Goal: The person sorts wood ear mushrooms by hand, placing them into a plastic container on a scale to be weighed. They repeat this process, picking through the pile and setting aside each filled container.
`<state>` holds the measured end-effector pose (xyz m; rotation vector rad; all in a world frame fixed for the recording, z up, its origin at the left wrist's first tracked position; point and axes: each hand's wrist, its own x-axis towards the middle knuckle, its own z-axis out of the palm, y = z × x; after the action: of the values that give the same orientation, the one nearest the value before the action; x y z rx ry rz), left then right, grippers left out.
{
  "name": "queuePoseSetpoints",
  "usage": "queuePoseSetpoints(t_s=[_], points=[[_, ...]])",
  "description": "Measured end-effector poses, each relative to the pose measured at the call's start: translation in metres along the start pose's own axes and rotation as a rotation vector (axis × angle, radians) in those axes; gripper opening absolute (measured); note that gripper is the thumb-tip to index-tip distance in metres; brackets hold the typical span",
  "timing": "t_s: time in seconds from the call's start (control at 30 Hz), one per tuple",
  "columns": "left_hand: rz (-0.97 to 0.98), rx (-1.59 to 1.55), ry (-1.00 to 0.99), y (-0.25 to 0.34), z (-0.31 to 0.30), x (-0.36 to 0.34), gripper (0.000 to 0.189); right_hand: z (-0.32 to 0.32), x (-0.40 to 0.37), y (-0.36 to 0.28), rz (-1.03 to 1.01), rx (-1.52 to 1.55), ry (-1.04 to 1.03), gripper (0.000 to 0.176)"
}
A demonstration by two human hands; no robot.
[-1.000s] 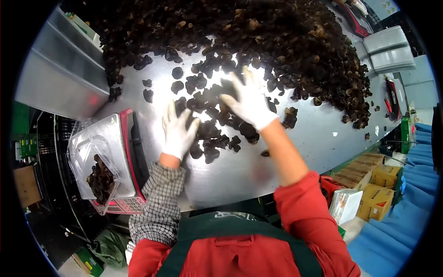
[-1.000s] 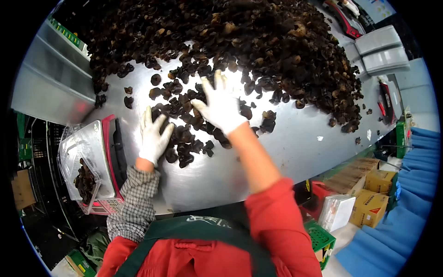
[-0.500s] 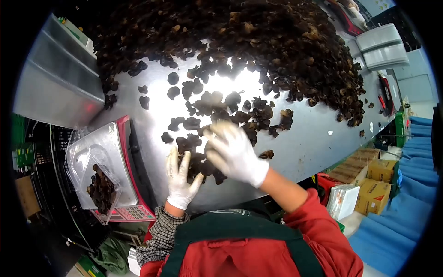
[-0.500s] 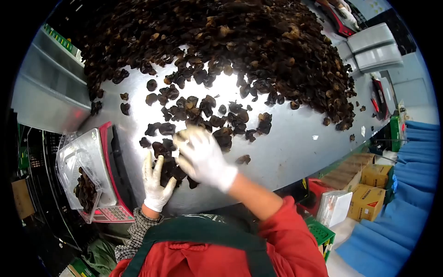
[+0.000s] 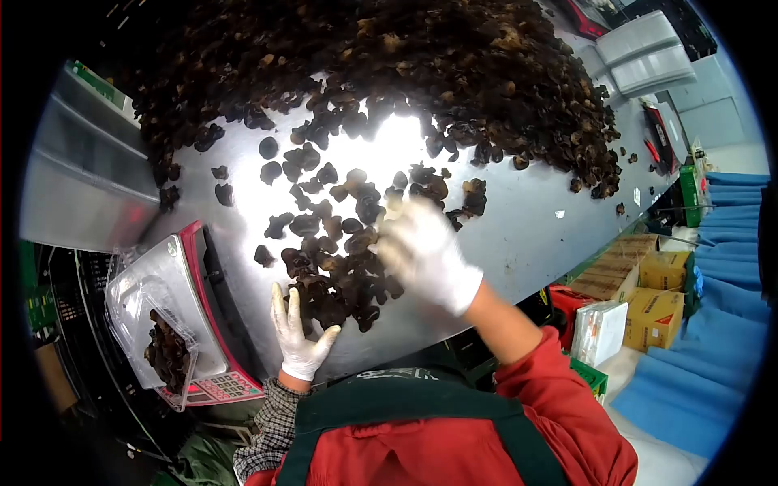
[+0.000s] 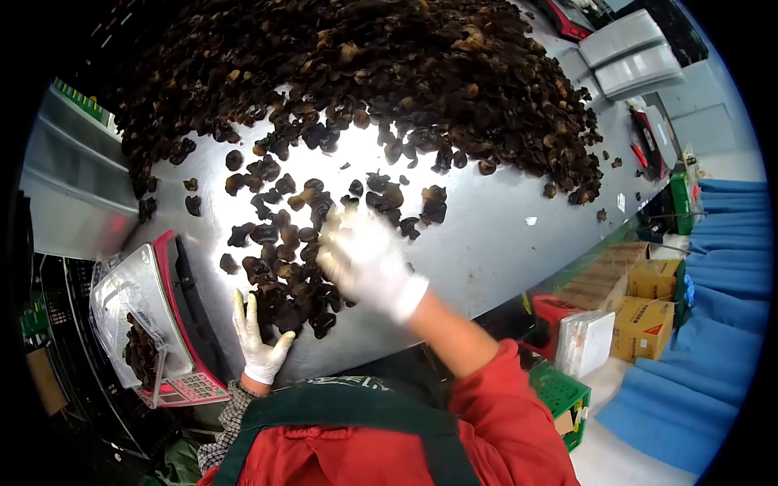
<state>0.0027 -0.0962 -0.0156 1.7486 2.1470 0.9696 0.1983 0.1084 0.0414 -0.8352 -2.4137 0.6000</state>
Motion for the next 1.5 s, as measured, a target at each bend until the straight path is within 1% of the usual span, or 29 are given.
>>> queuePoseSetpoints(t_s=[0.03, 0.1, 0.13, 0.17, 0.23, 0.3, 0.33, 0.37, 0.43, 0.47, 0.5, 0.53, 0.57, 0.6, 0.63, 0.7, 0.73, 0.77, 0.83, 0.87, 0.9, 0.97, 1.03, 1.1, 1.17, 1.2, 1.3, 1.4, 1.5], points=[[0.003, 0.005, 0.007, -0.001, 0.001, 0.0, 0.096, -0.008, 0.017, 0.016, 0.079, -0.122, 0.067, 0.034], [0.008, 0.01, 0.016, -0.003, 0.004, -0.002, 0.097, 0.005, 0.026, 0.063, 0.179, -0.451, 0.199, 0.032], [0.0, 0.009, 0.011, -0.002, 0.003, -0.003, 0.097, 0.003, 0.021, 0.07, 0.314, -0.247, 0.024, 0.035], [-0.006, 0.008, 0.009, -0.002, 0.003, -0.002, 0.097, 0.008, 0.005, 0.062, 0.249, -0.216, 0.04, 0.037], [-0.008, 0.008, 0.013, -0.002, 0.005, -0.002, 0.097, 0.01, -0.032, 0.023, 0.157, -0.176, 0.034, 0.039], [0.013, 0.017, 0.02, -0.004, 0.007, -0.002, 0.098, 0.017, -0.071, -0.012, 0.144, -0.031, -0.099, 0.041], [0.014, 0.029, 0.009, -0.003, 0.006, -0.001, 0.099, 0.019, -0.085, -0.027, 0.127, 0.04, -0.13, 0.039], [0.012, 0.03, 0.005, -0.003, 0.005, 0.0, 0.099, 0.018, -0.09, -0.037, 0.108, 0.111, -0.16, 0.037], [0.004, 0.036, -0.004, -0.001, 0.004, 0.0, 0.1, 0.01, -0.085, -0.044, 0.043, 0.16, -0.109, 0.031], [0.004, 0.035, 0.001, -0.001, 0.004, 0.0, 0.1, 0.005, -0.077, -0.039, 0.047, 0.207, -0.07, 0.029], [0.004, 0.034, 0.005, -0.002, 0.005, 0.0, 0.1, 0.004, -0.068, -0.029, 0.018, 0.113, -0.036, 0.028], [0.006, 0.033, 0.009, -0.002, 0.005, 0.0, 0.1, -0.003, -0.047, -0.019, 0.009, 0.083, 0.04, 0.028], [0.007, 0.035, 0.011, -0.002, 0.006, 0.0, 0.1, 0.0, -0.03, -0.006, 0.039, -0.007, 0.095, 0.028], [0.009, 0.039, 0.011, -0.003, 0.006, 0.0, 0.1, 0.004, -0.014, 0.009, 0.064, -0.023, 0.07, 0.031], [0.01, 0.044, 0.011, -0.003, 0.006, -0.001, 0.1, 0.013, 0.002, 0.019, 0.017, -0.097, 0.167, 0.032], [0.006, 0.047, 0.01, -0.001, 0.005, -0.003, 0.1, 0.04, 0.003, 0.018, 0.091, -0.071, 0.035, 0.034], [0.006, 0.047, 0.014, -0.001, 0.005, -0.002, 0.1, 0.042, -0.001, 0.004, 0.136, -0.018, -0.192, 0.036], [0.005, 0.048, 0.012, -0.002, 0.005, -0.001, 0.1, 0.053, -0.016, -0.008, 0.009, -0.072, -0.172, 0.039], [-0.009, 0.046, 0.008, -0.001, 0.005, -0.003, 0.1, 0.049, -0.024, -0.026, -0.028, 0.094, -0.132, 0.039], [-0.01, 0.049, 0.009, -0.001, 0.005, -0.002, 0.1, 0.042, -0.021, -0.024, -0.051, 0.119, -0.086, 0.038], [-0.008, 0.052, 0.006, 0.0, 0.004, -0.002, 0.101, 0.033, -0.015, -0.02, -0.013, 0.127, -0.018, 0.031], [-0.002, 0.046, 0.011, 0.0, 0.004, -0.002, 0.101, 0.019, 0.012, 0.013, -0.032, 0.02, 0.015, 0.027], [0.002, 0.038, 0.029, -0.003, 0.005, -0.002, 0.101, -0.005, 0.058, 0.035, 0.448, 0.084, -0.341, 0.021], [-0.011, 0.042, 0.027, -0.001, 0.005, -0.001, 0.101, 0.017, 0.08, 0.076, 0.257, -0.196, -0.185, 0.019], [-0.013, 0.051, 0.027, -0.002, 0.004, -0.001, 0.101, 0.033, 0.094, 0.103, 0.213, -0.26, -0.245, 0.019], [-0.007, 0.056, 0.031, -0.003, 0.005, -0.001, 0.101, 0.032, 0.1, 0.104, 0.217, -0.261, -0.317, 0.02], [-0.012, 0.062, 0.032, -0.002, 0.006, -0.001, 0.101, 0.034, 0.104, 0.107, 0.235, -0.289, -0.329, 0.02], [-0.006, 0.071, 0.024, -0.003, 0.006, -0.002, 0.101, 0.032, 0.1, 0.112, 0.278, -0.25, -0.355, 0.02], [0.005, 0.071, 0.017, -0.002, 0.009, -0.001, 0.101, 0.029, 0.092, 0.111, 0.204, -0.3, -0.265, 0.019]])
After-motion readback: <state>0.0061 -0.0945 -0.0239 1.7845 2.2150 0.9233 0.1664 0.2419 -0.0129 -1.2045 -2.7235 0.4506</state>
